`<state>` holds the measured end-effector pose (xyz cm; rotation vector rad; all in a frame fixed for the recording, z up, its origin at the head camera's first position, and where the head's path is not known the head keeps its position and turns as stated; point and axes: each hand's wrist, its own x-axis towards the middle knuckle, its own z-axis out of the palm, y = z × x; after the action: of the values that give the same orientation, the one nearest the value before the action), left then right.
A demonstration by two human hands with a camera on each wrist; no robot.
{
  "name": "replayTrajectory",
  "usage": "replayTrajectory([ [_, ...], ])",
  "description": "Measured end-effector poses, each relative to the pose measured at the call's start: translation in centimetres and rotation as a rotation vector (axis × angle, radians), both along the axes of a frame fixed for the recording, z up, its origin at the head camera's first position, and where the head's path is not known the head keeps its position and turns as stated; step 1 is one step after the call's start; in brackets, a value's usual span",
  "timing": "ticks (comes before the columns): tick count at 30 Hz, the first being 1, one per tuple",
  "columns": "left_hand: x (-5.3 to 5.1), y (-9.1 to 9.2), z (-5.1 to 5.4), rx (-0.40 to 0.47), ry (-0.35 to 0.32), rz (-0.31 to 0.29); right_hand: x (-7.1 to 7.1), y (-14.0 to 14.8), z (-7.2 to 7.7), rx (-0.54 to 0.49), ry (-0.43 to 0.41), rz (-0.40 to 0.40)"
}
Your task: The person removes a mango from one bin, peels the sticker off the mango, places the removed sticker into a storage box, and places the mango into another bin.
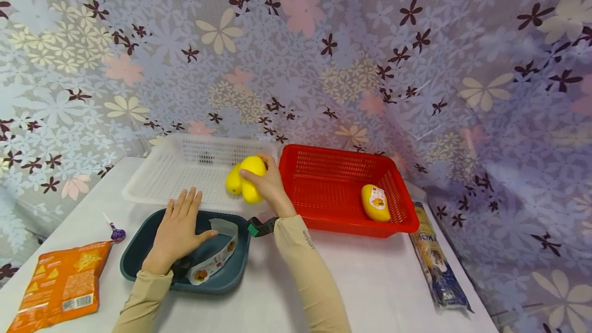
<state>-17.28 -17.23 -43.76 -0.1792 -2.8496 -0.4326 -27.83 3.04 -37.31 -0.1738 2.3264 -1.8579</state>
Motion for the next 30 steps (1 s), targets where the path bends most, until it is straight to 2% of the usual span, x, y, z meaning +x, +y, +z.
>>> replayTrajectory([
  [6,-0.1,0.1,-0.1,0.0,0.008,-0.001,-1.2,-1.8,-0.8,-0.041,-0.038,-0.019],
  [12,-0.1,0.1,-0.1,0.004,0.011,-0.009,-1.6,-2.7,-1.9,-0.031,-0.048,-0.055],
  [25,0.1,0.0,-0.1,0.014,0.0,-0.007,-1.9,-3.2,-3.5,0.031,0.056,-0.056],
  [27,0.1,-0.1,0.0,0.012,0.005,-0.004,-1.9,-3.3,-3.7,0.059,0.097,-0.032],
  [30,0.0,-0.2,-0.1,0.003,0.008,-0.003,-1.9,-3.4,-4.1,0.107,0.175,0.056],
])
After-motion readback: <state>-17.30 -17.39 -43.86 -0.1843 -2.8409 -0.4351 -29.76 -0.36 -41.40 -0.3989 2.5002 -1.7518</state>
